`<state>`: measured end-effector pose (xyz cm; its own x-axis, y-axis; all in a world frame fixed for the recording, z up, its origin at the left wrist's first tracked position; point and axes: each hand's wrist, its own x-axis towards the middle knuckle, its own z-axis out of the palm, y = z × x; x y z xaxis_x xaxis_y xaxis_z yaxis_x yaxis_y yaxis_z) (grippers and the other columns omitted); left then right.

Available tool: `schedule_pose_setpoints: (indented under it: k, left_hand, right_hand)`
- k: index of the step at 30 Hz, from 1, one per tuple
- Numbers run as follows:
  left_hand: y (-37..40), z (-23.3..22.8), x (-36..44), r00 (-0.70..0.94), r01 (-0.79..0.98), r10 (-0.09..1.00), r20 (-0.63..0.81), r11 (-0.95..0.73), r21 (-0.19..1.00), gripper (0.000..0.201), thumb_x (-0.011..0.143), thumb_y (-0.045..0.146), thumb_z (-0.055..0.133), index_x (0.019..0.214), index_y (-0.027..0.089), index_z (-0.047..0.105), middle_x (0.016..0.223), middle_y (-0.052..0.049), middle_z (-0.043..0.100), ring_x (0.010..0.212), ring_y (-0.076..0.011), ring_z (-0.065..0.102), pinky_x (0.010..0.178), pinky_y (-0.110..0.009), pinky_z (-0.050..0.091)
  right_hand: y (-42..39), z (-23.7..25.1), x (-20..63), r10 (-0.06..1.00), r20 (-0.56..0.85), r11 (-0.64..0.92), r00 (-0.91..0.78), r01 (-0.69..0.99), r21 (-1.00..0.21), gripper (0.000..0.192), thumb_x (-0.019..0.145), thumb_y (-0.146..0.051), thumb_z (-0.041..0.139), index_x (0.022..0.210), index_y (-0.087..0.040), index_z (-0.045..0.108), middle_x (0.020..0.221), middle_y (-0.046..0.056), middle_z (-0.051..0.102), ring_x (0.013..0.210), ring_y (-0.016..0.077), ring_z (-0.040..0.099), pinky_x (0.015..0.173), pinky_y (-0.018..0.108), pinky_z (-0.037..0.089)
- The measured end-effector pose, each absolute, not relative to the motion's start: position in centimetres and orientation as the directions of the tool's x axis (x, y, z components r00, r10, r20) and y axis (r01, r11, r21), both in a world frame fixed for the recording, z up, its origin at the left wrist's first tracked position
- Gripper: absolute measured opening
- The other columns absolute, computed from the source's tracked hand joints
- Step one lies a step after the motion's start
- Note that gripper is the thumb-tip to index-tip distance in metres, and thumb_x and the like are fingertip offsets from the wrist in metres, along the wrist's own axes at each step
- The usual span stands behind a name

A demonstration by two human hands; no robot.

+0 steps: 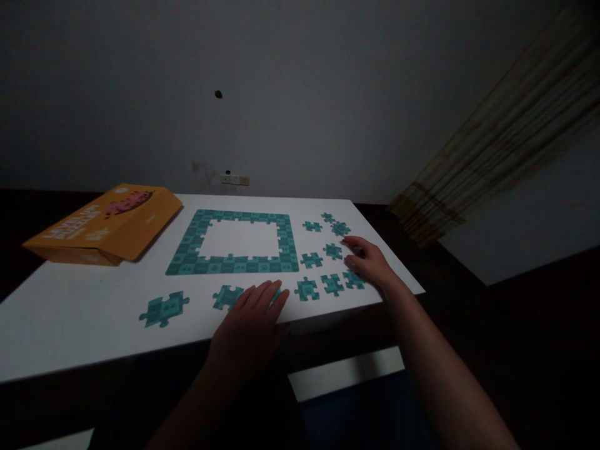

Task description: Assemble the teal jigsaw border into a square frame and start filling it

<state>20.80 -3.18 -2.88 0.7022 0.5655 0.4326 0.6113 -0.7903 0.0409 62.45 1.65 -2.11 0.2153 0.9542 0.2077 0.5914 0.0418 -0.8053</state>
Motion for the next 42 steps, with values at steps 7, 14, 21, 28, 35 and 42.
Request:
schedule_pose_setpoints:
  k: [7,14,21,28,35,42]
  left_hand:
    - [-3.0,-2.7,20.7,0.711,0.609,0.572,0.408,-0.792,0.049,0.066,0.094,0.014,0.071,0.159,0.017,0.064,0.167,-0.022,0.069,0.148,-0.0404,0.071,0.121,-0.063,0.065]
    - [-3.0,-2.9,20.7,0.708,0.613,0.580,0.402,-0.788,0.056,0.068,0.093,0.014,0.070,0.161,0.018,0.062,0.167,-0.021,0.068,0.147,-0.0406,0.071,0.119,-0.065,0.066]
    - [-3.0,-2.8,20.6,0.703,0.609,0.577,0.416,-0.790,0.068,0.068,0.093,0.012,0.070,0.160,0.019,0.062,0.167,-0.021,0.068,0.145,-0.0390,0.071,0.120,-0.062,0.065]
    - [-3.0,-3.0,20.5,0.710,0.607,0.570,0.414,-0.793,0.053,0.068,0.096,0.013,0.068,0.163,0.020,0.059,0.167,-0.020,0.068,0.146,-0.0398,0.070,0.120,-0.063,0.065]
    - [-2.9,-3.1,20.5,0.710,0.609,0.569,0.413,-0.792,0.044,0.073,0.093,0.013,0.068,0.165,0.020,0.056,0.169,-0.021,0.066,0.147,-0.0409,0.069,0.121,-0.064,0.064]
    - [-3.1,-3.2,20.6,0.701,0.617,0.586,0.406,-0.784,0.066,0.072,0.094,0.013,0.068,0.165,0.019,0.058,0.169,-0.021,0.065,0.148,-0.0414,0.068,0.121,-0.065,0.064]
  right_hand:
    - [2.0,-2.3,61.8,0.941,0.335,0.187,0.039,0.767,-0.614,0.051,0.084,-0.047,0.085,0.131,-0.028,0.084,0.127,0.012,0.084,0.126,0.0393,0.075,0.119,0.064,0.058]
    - [1.8,-2.3,61.6,0.939,0.334,0.140,0.075,0.807,-0.574,0.053,0.084,-0.055,0.090,0.129,-0.028,0.080,0.113,0.011,0.080,0.113,0.0375,0.072,0.106,0.059,0.060]
    - [1.6,-2.8,62.1,0.956,0.288,0.178,0.060,0.660,-0.730,0.062,0.079,-0.032,0.077,0.141,-0.029,0.075,0.130,0.010,0.086,0.127,0.0359,0.077,0.118,0.061,0.058]
    - [1.4,-2.6,62.7,0.948,0.299,0.140,0.107,0.705,-0.696,0.075,0.070,-0.027,0.078,0.145,-0.028,0.077,0.148,0.015,0.076,0.135,0.0408,0.074,0.123,0.064,0.056]
    - [1.7,-2.5,62.6,0.962,0.268,0.157,0.060,0.681,-0.715,0.074,0.073,-0.027,0.079,0.146,-0.032,0.076,0.143,0.012,0.080,0.140,0.0403,0.071,0.129,0.064,0.052]
    - [5.0,-2.2,64.2,0.921,0.280,0.032,0.271,0.662,-0.748,0.043,0.084,-0.035,0.071,0.124,-0.025,0.083,0.114,0.010,0.084,0.100,0.0334,0.078,0.103,0.057,0.065]
